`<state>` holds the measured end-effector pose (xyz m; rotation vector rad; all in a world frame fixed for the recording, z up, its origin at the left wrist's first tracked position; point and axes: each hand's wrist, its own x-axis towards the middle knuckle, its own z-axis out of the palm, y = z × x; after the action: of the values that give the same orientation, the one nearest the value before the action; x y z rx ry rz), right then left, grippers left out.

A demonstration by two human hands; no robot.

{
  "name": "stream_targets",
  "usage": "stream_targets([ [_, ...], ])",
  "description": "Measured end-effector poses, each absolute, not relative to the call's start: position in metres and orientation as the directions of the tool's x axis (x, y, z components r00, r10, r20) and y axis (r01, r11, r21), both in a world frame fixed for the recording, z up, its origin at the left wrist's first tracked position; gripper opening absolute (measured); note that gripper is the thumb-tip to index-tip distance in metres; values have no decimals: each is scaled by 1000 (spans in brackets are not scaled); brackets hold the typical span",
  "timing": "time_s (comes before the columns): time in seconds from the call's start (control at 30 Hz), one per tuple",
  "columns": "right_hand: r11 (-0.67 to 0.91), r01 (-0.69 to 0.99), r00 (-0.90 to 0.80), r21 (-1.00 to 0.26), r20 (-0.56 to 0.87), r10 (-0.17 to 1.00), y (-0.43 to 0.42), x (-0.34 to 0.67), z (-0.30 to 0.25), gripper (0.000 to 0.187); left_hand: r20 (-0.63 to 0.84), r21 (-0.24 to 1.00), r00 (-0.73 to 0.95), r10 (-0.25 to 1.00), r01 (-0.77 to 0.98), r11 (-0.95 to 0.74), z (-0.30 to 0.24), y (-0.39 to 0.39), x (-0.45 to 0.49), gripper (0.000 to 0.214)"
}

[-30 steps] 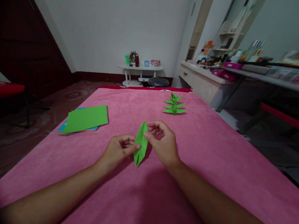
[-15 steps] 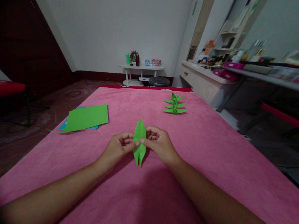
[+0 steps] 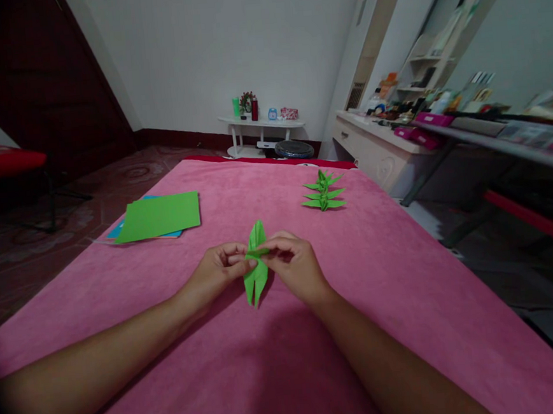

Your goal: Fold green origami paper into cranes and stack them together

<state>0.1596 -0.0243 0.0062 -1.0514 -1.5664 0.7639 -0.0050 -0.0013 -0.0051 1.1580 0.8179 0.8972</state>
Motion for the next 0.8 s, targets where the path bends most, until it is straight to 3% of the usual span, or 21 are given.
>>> stream_targets([
  [0.13, 610, 429, -168, -666, 605, 778, -25, 162, 3, 33, -109, 952, 443, 890, -210, 221, -4, -1, -6, 16],
  [0.3, 739, 516, -310, -434, 710, 633, -22, 169, -4, 41, -121, 944, 427, 896, -229, 236, 0, -1, -6, 5],
  [0.63, 797, 518, -384, -309, 749, 540, -22, 170, -1, 38, -79, 926, 460, 884, -294, 235, 3, -3, -8, 14],
  [0.8, 783, 518, -356, -344, 746, 563, -23, 169, -1, 33, -87, 948, 440, 894, -239, 210, 5, -4, -8, 22],
])
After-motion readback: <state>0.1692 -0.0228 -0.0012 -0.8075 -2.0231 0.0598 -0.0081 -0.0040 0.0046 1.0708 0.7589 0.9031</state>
